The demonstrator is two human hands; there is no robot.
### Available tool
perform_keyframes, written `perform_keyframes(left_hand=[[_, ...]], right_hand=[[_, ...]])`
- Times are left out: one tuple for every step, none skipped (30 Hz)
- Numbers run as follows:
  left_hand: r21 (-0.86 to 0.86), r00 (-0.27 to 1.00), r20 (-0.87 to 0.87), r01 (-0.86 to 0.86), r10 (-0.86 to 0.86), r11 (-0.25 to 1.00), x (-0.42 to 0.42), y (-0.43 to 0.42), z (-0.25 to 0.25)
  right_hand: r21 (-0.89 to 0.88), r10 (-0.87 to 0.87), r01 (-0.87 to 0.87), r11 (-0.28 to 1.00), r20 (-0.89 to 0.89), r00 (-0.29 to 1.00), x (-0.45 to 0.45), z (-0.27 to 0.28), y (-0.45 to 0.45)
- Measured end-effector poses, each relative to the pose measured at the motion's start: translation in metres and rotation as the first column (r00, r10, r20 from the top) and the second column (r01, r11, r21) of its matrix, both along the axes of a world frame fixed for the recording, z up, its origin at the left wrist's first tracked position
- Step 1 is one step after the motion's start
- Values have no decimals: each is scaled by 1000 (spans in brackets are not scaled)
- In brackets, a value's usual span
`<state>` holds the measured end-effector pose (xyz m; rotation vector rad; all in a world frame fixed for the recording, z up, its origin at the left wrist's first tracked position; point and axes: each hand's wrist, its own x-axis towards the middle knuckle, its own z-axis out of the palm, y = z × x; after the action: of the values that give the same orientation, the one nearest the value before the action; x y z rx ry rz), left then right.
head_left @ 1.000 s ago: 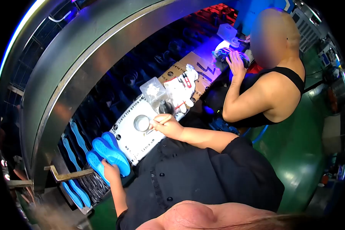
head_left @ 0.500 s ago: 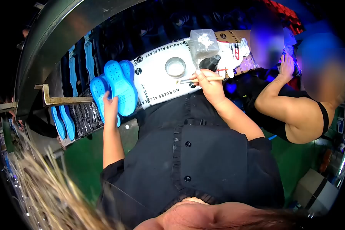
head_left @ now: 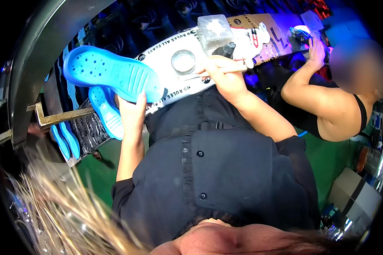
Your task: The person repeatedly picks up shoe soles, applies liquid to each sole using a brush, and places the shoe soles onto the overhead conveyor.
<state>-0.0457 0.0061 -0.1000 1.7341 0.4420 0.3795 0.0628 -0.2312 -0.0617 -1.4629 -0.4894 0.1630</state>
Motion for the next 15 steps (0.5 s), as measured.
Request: perform_keyframes(left_hand=[[113,1000,22,-7,4,994,4,-9,13],[225,999,43,-16,7,974,5,-16,19],[213,997,72,-29,14,977,8,-19,18],[212,998,70,-25,11,977,8,-24,21],[190,997,77,-9,-6,982,10,-29,27],[169,996,86,5,-20,986,11,-31,31],[209,995,92,20,-40,978,12,-31,30],[210,995,89,20,-40,977,12,-31,29],[184,992,119,16,-38,983,13,-33,29],[158,988,148,12,-35,987,13,-34,29],[158,989,145,12,-35,987,14,-33,30],[162,988,148,15,-39,987,14,-32,30],[166,988,150,18,-43,986,14,-31,30],[165,988,149,15,-40,986,14,-31,29],[165,989,141,22,-46,986,14,-29,28]], right_hand=[[-86,56,-42,995,159,986,0,4,0],[-179,124,-71,981,306,944,-1,8,1],[-164,127,-73,984,350,928,-4,12,5],[-153,150,-97,984,394,907,-4,13,7],[-158,132,-61,986,487,863,-4,10,10],[-159,116,-28,987,576,809,-2,6,13],[-159,115,-28,987,575,810,-3,4,14],[-160,122,-34,987,585,802,-4,3,16],[-161,128,-39,986,594,794,-4,1,16],[-160,128,-40,986,592,796,-4,0,16],[-184,135,-27,983,603,786,-3,-2,15],[-208,143,-15,978,614,777,-2,-3,14],[-208,144,-18,978,611,778,-3,-3,12],[-191,105,16,982,604,790,-3,-3,10],[-174,64,51,983,596,801,-3,-3,9]])
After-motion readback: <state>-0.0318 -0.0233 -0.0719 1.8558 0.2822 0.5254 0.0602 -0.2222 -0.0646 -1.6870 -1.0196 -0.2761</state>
